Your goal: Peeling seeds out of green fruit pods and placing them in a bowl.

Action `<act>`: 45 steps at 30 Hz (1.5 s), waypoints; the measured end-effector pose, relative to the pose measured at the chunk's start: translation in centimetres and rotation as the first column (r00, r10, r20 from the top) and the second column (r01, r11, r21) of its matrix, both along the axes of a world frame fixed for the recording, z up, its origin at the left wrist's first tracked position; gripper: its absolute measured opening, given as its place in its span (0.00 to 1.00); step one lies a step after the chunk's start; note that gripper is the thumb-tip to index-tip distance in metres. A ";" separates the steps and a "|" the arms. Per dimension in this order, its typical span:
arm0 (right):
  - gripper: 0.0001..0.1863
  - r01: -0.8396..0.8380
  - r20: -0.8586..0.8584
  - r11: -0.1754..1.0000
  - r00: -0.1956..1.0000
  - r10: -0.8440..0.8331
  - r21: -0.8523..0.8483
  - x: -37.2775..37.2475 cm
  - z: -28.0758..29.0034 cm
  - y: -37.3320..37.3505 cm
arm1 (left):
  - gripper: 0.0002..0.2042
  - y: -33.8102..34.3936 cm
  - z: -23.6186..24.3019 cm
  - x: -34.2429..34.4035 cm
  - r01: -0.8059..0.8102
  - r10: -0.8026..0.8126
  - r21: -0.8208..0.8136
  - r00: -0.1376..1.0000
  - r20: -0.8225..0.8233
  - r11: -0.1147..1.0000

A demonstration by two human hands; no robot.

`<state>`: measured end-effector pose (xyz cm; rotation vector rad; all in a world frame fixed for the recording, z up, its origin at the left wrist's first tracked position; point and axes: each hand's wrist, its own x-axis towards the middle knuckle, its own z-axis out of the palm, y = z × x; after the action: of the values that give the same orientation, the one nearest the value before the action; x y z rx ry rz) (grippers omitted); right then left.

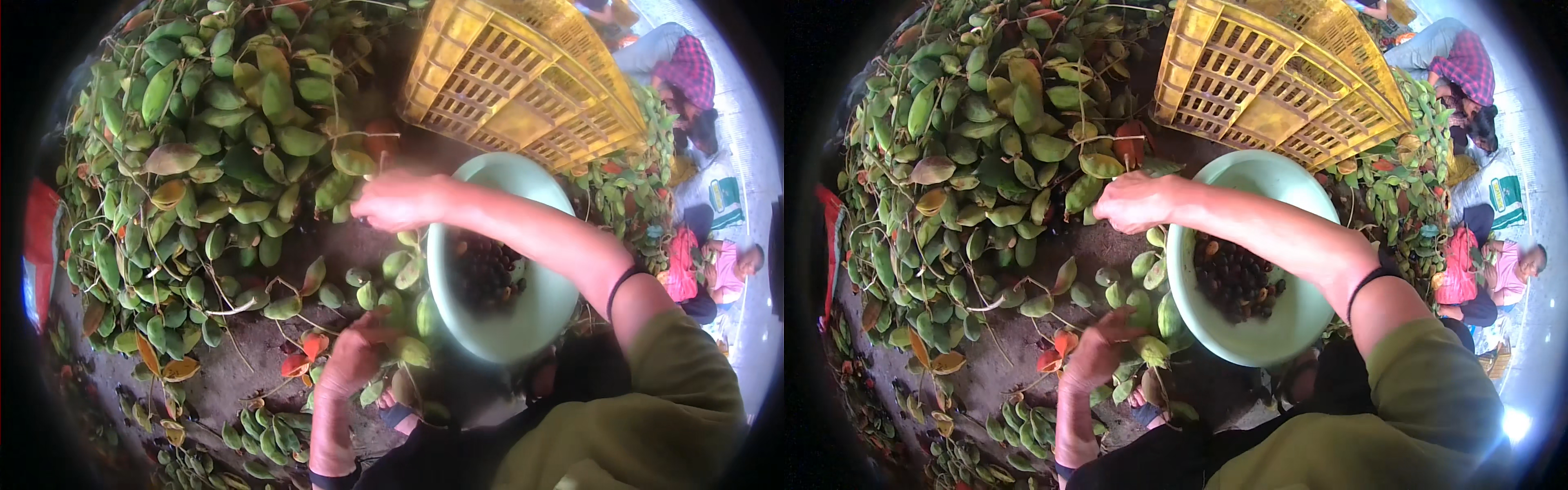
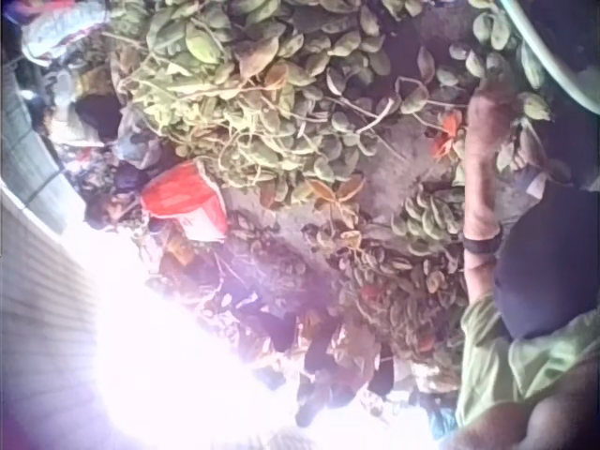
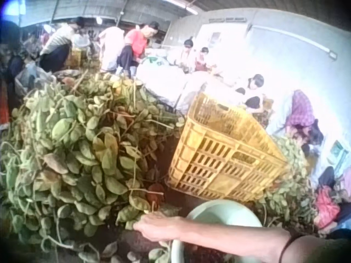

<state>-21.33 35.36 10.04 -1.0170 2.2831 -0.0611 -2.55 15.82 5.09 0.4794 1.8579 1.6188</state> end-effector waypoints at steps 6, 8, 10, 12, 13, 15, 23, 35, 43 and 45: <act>0.07 -0.055 -0.364 0.997 0.929 0.069 0.048 2.9 -7.0 -0.6 | 0.24 -0.9 -1.9 -6.2 -0.525 0.293 -0.227 0.727 -0.621 0.820; 0.06 -0.014 -0.264 1.000 0.964 0.014 0.003 2.7 -6.6 -1.3 | 0.27 -0.1 -2.7 -8.1 -0.632 0.265 -0.302 0.643 -0.719 0.713; 0.06 0.027 -0.245 0.995 0.968 -0.049 -0.091 3.0 -5.7 -1.1 | 0.31 1.5 -3.7 -9.7 -0.657 0.182 -0.427 0.651 -0.737 0.621; 0.06 0.185 -0.108 0.934 0.968 -0.227 -0.306 3.6 -3.4 0.3 | 0.30 2.5 -5.0 -10.9 -0.612 0.116 -0.556 0.724 -0.679 0.563; 0.06 0.217 -0.061 0.910 0.965 -0.254 -0.353 4.1 -1.2 0.4 | 0.30 2.3 -5.0 -11.1 -0.601 0.125 -0.603 0.755 -0.644 0.525; 0.06 0.253 0.051 0.905 0.967 -0.251 -0.342 4.7 3.4 1.7 | 0.29 1.4 -6.1 -11.7 -0.619 0.117 -0.632 0.751 -0.649 0.466; 0.17 0.214 -0.156 0.971 0.961 -0.228 -0.103 2.1 7.5 7.9 | 0.26 1.9 -5.5 -14.0 -0.623 0.178 -0.599 0.753 -0.633 0.503; 0.19 0.521 0.034 0.701 0.813 -0.582 -0.487 -2.9 -4.4 2.3 | 0.20 -0.8 -5.0 -10.7 -0.658 0.488 -0.265 0.721 -0.492 0.705; 0.24 0.591 0.341 0.513 0.795 -0.501 -0.623 2.0 1.0 2.5 | 0.22 2.5 1.9 -10.5 -0.685 0.630 0.263 0.729 0.268 0.680; 0.29 0.717 0.560 0.462 0.696 -0.450 -0.522 3.5 3.7 1.8 | 0.19 2.4 3.0 -10.7 -0.675 0.620 0.336 0.737 0.270 0.656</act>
<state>-17.83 37.15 13.74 -0.3743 2.1580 -1.4357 -13.21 18.18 8.05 -0.1832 1.6650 2.4883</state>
